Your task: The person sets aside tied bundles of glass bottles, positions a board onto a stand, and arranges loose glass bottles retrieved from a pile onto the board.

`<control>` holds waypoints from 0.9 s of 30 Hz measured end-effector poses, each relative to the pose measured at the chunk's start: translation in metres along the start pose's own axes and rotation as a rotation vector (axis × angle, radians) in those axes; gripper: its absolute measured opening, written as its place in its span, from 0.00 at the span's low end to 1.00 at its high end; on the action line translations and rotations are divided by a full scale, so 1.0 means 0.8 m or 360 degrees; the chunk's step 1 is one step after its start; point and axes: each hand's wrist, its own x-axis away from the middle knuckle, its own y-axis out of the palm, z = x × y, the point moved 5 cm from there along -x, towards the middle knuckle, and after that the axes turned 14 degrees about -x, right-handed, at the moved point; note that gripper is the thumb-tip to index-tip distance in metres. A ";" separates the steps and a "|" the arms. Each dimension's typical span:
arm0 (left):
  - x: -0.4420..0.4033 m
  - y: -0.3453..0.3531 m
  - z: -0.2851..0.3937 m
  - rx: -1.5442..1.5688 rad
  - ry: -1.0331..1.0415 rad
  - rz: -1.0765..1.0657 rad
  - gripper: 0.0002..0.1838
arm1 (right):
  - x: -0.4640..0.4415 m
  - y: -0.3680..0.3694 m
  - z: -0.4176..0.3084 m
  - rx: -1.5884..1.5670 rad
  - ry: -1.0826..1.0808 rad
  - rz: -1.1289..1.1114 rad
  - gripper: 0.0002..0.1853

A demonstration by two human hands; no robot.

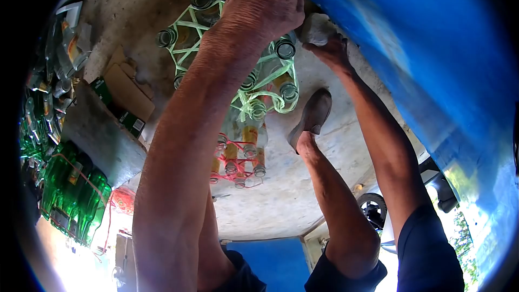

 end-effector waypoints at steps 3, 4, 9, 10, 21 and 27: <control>-0.001 0.000 0.000 -0.0011 0.0015 0.0020 0.28 | -0.002 0.009 -0.014 -0.0016 -0.0052 0.0110 0.60; 0.000 0.000 -0.001 -0.0010 0.0015 0.0025 0.28 | -0.003 0.013 -0.018 -0.0021 -0.0040 0.0142 0.59; -0.001 0.001 -0.001 -0.0025 -0.0001 0.0000 0.29 | -0.004 0.021 -0.028 -0.0038 0.0115 0.0321 0.56; -0.001 0.001 -0.001 -0.0029 -0.0015 -0.0025 0.29 | -0.005 0.022 -0.029 -0.0041 0.0145 0.0337 0.56; 0.001 0.003 -0.002 -0.0067 0.0030 0.0002 0.29 | -0.011 0.017 -0.009 0.0059 -0.0212 0.0436 0.50; -0.002 0.001 -0.003 -0.0076 0.0030 -0.0006 0.29 | -0.017 0.014 -0.019 0.0044 -0.0344 0.0351 0.44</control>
